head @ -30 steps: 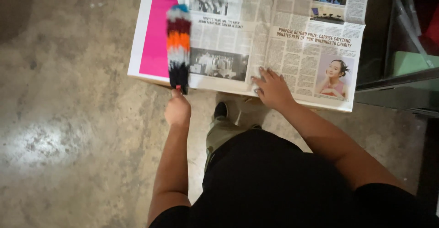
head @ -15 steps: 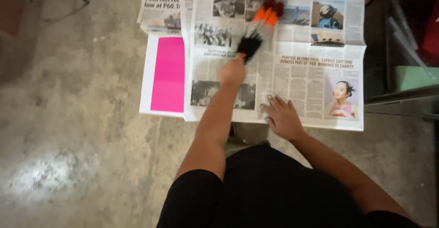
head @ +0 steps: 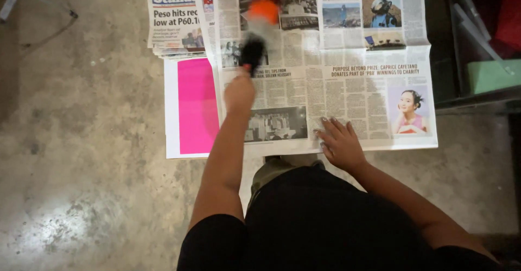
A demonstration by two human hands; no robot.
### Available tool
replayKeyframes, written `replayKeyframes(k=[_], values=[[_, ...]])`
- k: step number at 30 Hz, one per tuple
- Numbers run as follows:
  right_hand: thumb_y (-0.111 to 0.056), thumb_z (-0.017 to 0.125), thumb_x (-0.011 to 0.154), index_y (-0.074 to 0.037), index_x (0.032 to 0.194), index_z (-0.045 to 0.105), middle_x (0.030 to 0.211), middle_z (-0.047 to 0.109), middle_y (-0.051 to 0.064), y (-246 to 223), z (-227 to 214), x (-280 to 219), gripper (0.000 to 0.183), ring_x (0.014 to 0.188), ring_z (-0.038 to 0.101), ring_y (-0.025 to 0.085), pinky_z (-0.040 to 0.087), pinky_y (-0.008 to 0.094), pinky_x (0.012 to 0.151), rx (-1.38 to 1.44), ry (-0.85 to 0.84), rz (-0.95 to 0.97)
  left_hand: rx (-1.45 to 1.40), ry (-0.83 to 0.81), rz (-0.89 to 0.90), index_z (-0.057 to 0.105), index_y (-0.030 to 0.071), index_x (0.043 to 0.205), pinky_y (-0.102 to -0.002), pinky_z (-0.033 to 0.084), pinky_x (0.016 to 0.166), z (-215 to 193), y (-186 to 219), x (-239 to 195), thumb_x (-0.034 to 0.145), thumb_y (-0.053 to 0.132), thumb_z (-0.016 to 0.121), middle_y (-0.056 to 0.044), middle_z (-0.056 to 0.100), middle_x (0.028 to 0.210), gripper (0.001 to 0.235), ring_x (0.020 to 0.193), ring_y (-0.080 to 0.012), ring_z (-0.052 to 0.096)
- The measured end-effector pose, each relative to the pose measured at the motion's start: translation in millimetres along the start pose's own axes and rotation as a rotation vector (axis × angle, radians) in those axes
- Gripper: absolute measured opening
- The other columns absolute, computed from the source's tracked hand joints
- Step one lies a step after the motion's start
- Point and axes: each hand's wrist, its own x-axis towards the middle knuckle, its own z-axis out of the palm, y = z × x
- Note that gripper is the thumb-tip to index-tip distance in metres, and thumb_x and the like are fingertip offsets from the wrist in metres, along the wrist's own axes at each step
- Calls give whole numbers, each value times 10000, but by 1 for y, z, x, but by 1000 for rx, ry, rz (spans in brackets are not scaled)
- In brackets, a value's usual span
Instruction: The person uses a feather duster to sweep dust off the pages of a newspaper laid out on a table. They repeatedly turn the pages to clean both sides and then fold the newspaper.
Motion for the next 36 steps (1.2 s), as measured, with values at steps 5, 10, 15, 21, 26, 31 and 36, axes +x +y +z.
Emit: replayKeyframes(k=[5,10,15,21,26,31,36], values=[[-339,630,856,-350,1315,648,1555,529,18,-2,5,-1,460,1419,519,308,439,619,1085,-17,-19,42,64,-13,-252,352,118,1517,-598,616,731,-26,-51,-1,1044,197,281,-185,742,974,485,927,-404,761],[-331,599,889,-366,1347,618,1592,489,16,-1,13,-5,460,1455,477,309,395,629,1121,-9,-67,71,263,595,-202,546,69,1277,-497,582,454,11,-128,10,1035,262,424,-131,677,688,333,611,-358,742],[-334,601,887,-368,1343,623,1562,515,27,2,-1,5,458,1435,497,321,393,648,1117,69,-132,81,195,616,-178,536,167,1152,-511,589,507,-3,-158,-44,1025,305,467,-88,673,720,200,620,-358,735],[-154,647,956,-5,1197,707,1305,630,324,81,24,-23,289,1274,558,541,424,667,1054,311,102,387,160,464,-284,573,160,987,-551,578,553,-6,-180,-59,1048,381,467,-136,689,733,253,663,-405,731],[-27,918,644,-44,1068,687,993,637,168,172,27,-73,483,889,694,392,572,445,789,167,580,707,188,524,-285,547,116,1143,-578,581,679,-17,-152,-69,970,429,616,-190,689,941,364,842,-441,715],[-423,816,833,-50,1087,759,1008,735,168,228,50,-145,455,924,713,341,516,436,801,-297,128,1165,395,711,-7,471,49,1430,-572,403,975,33,-114,-75,1052,616,310,-281,473,1401,700,1216,-495,478],[-383,892,827,-72,1088,800,1086,648,145,198,0,-127,417,946,692,356,560,420,843,-128,275,1181,14,398,-140,494,121,1404,-544,443,1034,27,-13,-135,803,434,796,-156,431,1490,742,1349,-401,422]])
